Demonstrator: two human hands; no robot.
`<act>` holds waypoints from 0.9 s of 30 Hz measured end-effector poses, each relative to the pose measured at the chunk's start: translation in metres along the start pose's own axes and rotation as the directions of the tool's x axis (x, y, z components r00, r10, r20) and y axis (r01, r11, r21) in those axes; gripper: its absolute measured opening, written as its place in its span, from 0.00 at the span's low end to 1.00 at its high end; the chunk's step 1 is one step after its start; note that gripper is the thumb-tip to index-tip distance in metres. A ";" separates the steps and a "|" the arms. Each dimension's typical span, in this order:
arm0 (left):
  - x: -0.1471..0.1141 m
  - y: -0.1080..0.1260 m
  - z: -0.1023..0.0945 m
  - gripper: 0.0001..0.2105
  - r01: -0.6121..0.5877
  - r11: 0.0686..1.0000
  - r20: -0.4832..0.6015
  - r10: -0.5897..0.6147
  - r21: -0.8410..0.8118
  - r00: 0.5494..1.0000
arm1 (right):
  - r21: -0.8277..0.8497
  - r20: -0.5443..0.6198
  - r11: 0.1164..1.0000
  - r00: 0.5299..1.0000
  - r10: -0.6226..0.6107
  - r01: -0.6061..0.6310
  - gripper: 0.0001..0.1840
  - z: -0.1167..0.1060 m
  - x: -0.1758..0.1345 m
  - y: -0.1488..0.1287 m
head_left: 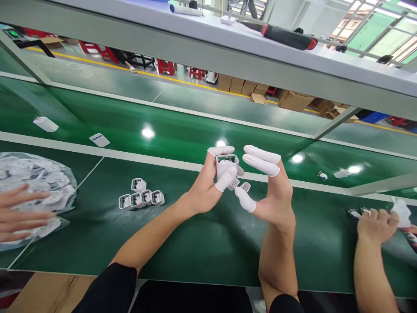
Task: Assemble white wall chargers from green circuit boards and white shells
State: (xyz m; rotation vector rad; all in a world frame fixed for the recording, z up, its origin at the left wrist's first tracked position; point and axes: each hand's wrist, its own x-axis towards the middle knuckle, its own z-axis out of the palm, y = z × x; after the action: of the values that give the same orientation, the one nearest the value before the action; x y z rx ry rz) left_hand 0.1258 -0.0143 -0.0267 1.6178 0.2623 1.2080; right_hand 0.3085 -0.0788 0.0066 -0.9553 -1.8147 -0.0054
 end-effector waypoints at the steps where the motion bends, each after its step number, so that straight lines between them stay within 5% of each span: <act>1: 0.001 0.004 -0.002 0.17 0.077 0.993 0.042 -0.074 -0.087 0.996 | 0.046 0.034 0.999 0.999 0.024 -0.025 0.43 -0.002 0.000 0.002; 4: 0.001 0.012 -0.007 0.18 0.266 0.939 0.139 -0.240 -0.218 0.961 | 0.125 0.132 0.987 0.988 0.084 -0.101 0.44 -0.005 0.000 0.007; 9: 0.003 0.012 -0.017 0.17 0.424 0.895 0.111 -0.411 -0.138 0.905 | 0.246 0.118 0.934 0.965 0.235 -0.258 0.37 0.001 0.000 0.021; 17: 0.012 0.016 -0.031 0.21 0.301 0.953 0.200 -0.287 -0.044 0.937 | 0.464 0.000 0.820 0.926 0.379 -0.335 0.28 0.006 0.002 0.040; 27: 0.014 0.008 -0.029 0.18 0.333 0.942 0.054 -0.331 -0.030 0.942 | 0.427 0.049 0.811 0.906 0.421 -0.400 0.26 0.004 0.001 0.038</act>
State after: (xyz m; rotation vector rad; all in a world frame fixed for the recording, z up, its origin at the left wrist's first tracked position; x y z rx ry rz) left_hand 0.1066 0.0090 -0.0137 1.4951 0.4593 0.9083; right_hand 0.3283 -0.0507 -0.0100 -0.9939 -1.4418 0.6167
